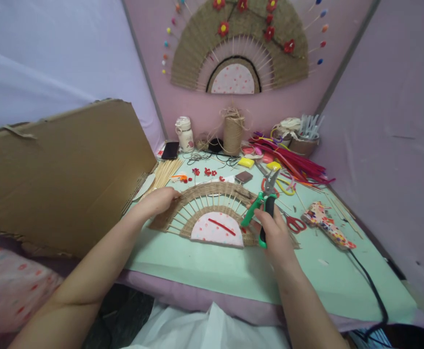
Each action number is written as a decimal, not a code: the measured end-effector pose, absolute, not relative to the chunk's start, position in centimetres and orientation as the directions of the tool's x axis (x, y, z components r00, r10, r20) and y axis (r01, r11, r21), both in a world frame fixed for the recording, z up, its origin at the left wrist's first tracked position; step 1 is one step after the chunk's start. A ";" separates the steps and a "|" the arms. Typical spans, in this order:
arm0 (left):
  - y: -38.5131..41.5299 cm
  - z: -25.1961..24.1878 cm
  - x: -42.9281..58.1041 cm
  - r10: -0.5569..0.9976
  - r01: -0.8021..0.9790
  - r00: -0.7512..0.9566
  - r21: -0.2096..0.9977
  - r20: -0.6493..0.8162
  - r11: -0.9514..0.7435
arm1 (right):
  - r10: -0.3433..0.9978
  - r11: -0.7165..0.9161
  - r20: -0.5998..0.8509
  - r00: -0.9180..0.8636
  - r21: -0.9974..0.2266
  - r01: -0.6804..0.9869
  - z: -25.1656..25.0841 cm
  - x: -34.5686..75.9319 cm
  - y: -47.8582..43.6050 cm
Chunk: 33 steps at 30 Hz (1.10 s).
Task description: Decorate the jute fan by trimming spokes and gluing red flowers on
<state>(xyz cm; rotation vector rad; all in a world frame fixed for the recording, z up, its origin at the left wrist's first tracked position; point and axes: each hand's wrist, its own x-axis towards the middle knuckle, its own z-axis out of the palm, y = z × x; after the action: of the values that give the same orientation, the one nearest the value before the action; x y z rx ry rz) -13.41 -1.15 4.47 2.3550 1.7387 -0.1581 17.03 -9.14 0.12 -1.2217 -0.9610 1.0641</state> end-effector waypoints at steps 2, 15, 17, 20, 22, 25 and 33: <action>-1.7 4.1 -13.1 0.924 0.946 0.321 0.106 -0.208 -0.305 | 0.971 -0.017 -0.060 0.231 -0.982 -0.187 0.2 17.1 -9.2; -0.4 3.0 -13.1 0.950 0.937 0.313 0.166 -0.002 -0.308 | 0.982 -0.028 -0.076 0.174 -0.964 -0.264 0.4 17.1 -9.4; 0.2 2.9 -12.3 0.949 0.925 0.310 0.213 0.059 -0.315 | 0.983 -0.023 -0.071 0.169 -0.961 -0.275 0.3 17.1 -9.4; 1.0 2.3 -11.4 0.949 0.914 0.304 0.257 0.078 -0.314 | 0.980 -0.023 -0.076 0.183 -0.960 -0.278 0.3 17.2 -9.4; 1.3 1.8 -11.3 0.950 0.906 0.306 0.285 0.069 -0.313 | 0.978 -0.022 -0.075 0.194 -0.965 -0.263 0.3 17.4 -9.5; 1.5 1.1 -11.5 0.947 0.893 0.310 0.318 0.078 -0.319 | 0.979 -0.015 -0.060 0.193 -0.973 -0.229 0.2 17.5 -9.4; 1.3 1.8 -12.0 0.933 0.880 0.299 0.321 0.201 -0.351 | 0.990 0.028 0.011 0.142 -0.992 -0.120 1.2 17.3 -9.8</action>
<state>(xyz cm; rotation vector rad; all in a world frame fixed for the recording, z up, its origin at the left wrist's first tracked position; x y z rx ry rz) -11.97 1.26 1.82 2.4071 1.6943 0.5338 17.26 -9.85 1.20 -1.1691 -1.0258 1.1463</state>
